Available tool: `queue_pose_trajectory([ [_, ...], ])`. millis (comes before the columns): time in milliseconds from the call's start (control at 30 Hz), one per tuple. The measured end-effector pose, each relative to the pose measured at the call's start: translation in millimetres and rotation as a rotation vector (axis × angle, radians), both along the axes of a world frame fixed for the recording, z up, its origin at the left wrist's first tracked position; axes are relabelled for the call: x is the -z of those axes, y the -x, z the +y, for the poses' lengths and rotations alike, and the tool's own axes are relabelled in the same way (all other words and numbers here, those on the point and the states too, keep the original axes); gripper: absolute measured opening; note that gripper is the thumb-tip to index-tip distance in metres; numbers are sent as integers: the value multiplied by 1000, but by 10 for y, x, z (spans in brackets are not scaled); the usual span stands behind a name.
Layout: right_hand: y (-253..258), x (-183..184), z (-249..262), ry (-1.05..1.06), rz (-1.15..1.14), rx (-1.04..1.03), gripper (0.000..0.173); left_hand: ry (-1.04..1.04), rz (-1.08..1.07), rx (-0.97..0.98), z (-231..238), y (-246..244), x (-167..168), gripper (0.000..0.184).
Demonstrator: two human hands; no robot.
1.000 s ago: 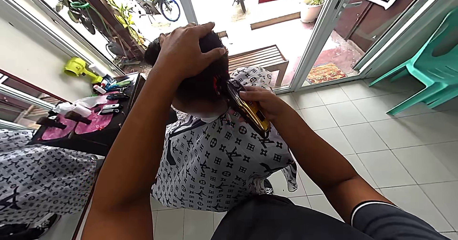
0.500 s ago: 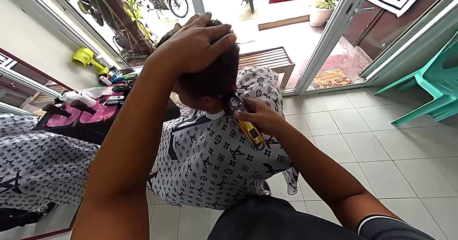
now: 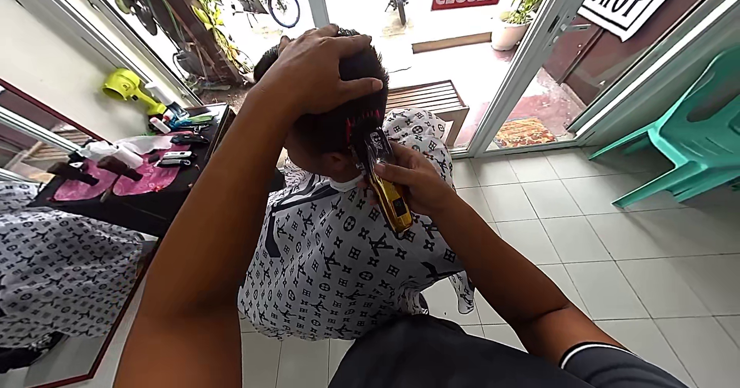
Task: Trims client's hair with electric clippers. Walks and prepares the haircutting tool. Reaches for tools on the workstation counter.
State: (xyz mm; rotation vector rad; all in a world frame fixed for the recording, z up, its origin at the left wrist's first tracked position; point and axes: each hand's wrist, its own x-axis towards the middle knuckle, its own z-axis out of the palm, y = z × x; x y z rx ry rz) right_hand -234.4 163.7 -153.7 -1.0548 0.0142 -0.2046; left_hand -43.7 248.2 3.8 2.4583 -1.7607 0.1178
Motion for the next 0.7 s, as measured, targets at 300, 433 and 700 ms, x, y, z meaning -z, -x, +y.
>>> queue_pose_trajectory([
  [300,13,-276,-4,-41,20,51,35,19,34,4,10,-4,-5,76],
  [433,47,-88,5,-6,49,14,41,24,76,42,59,-48,-62,74],
  [700,169,-183,-3,144,119,87,47,308,215,2,424,-700,-302,53],
])
